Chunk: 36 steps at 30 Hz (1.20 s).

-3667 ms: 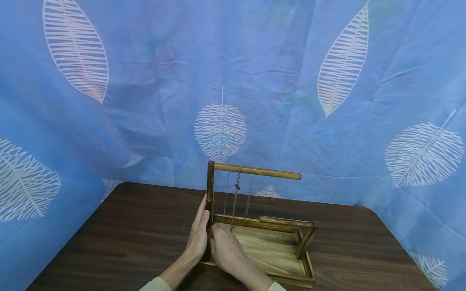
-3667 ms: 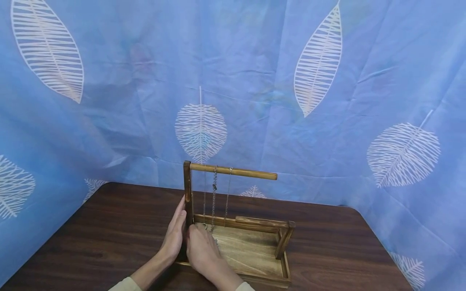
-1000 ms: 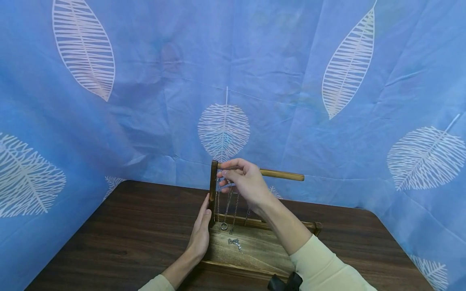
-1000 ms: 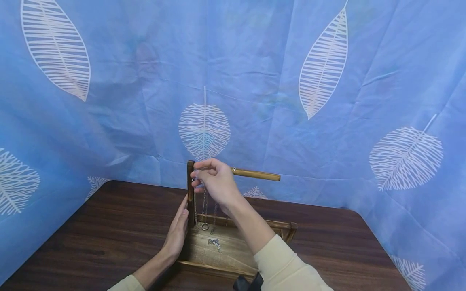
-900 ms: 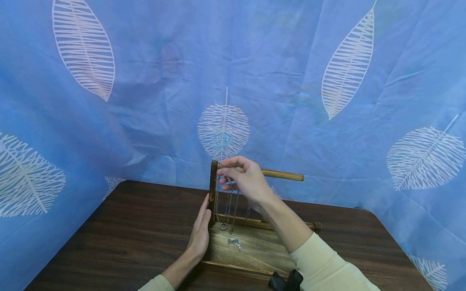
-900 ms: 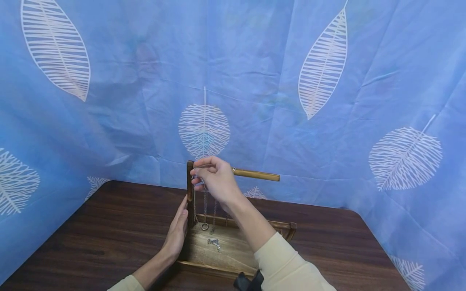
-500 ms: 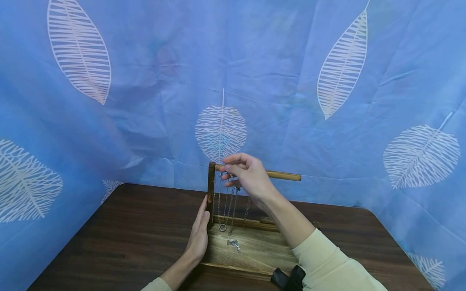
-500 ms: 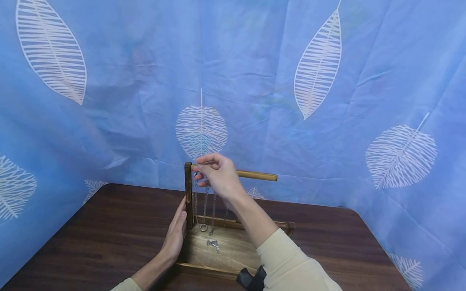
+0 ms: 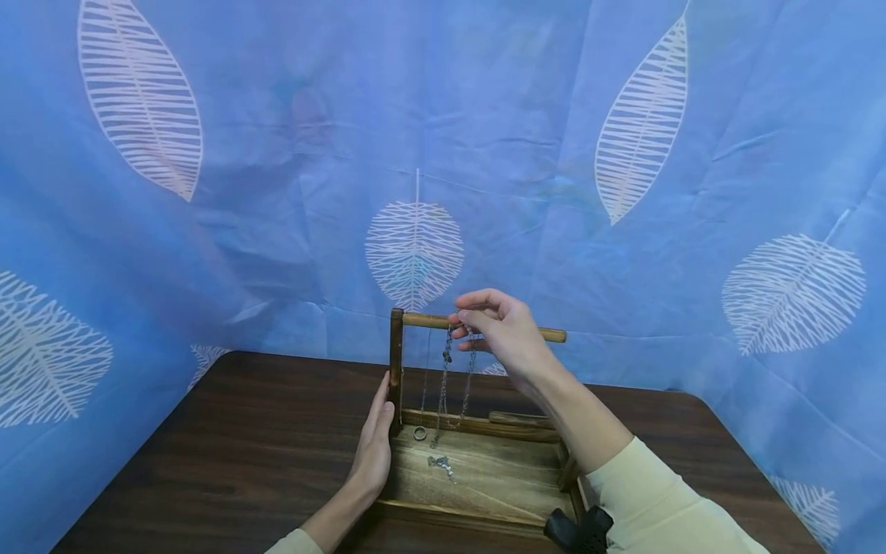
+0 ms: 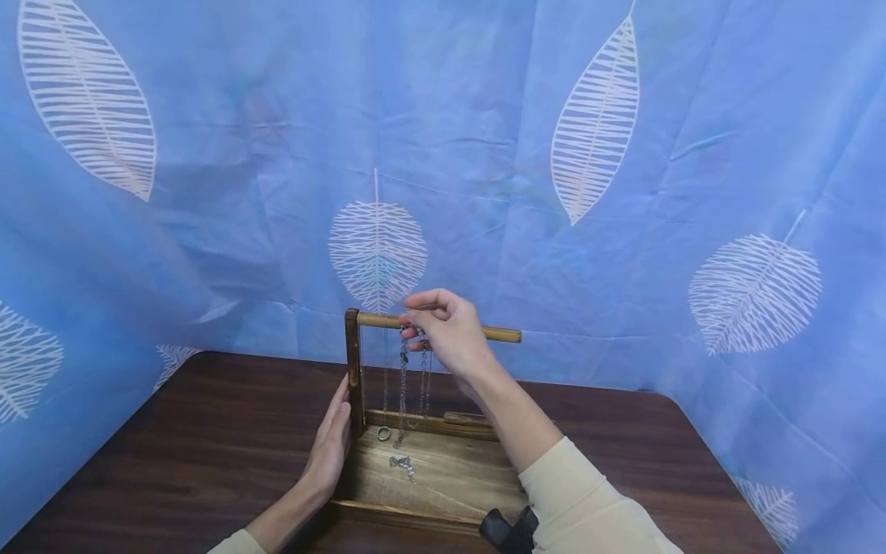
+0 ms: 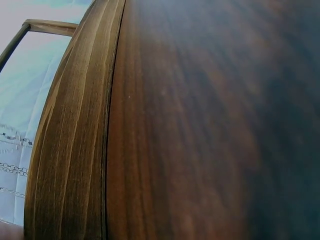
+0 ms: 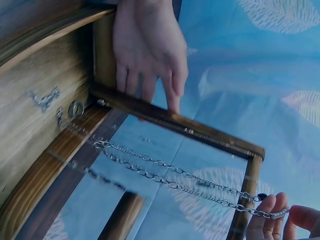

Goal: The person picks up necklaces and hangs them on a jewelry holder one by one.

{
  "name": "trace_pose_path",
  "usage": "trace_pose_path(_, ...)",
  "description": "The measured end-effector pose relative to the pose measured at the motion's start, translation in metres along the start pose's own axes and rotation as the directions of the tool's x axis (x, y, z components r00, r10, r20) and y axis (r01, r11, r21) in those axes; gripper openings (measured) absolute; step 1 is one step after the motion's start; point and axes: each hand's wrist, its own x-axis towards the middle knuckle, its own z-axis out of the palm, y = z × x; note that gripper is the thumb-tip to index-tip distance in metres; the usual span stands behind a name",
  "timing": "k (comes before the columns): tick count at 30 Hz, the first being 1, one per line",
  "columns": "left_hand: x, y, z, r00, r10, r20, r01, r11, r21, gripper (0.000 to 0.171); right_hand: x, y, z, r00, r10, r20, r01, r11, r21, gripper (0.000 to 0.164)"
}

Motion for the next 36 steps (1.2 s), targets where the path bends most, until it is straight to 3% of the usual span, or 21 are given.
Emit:
trace_pose_path(21,-0.001,0.000,0.002,1.000,0.018,-0.005,-0.018,1.000,0.013,0.055,-0.022,0.009,-0.084,0.996,0.001,-0.094,-0.002,1.000,-0.018,0.029)
trace_pose_path(36,-0.002,-0.001,0.001,1.000,0.014,-0.004,-0.014,0.999,0.029,0.054,-0.035,0.009,-0.116,0.985,-0.007,-0.173,-0.003,0.999,-0.053,0.027)
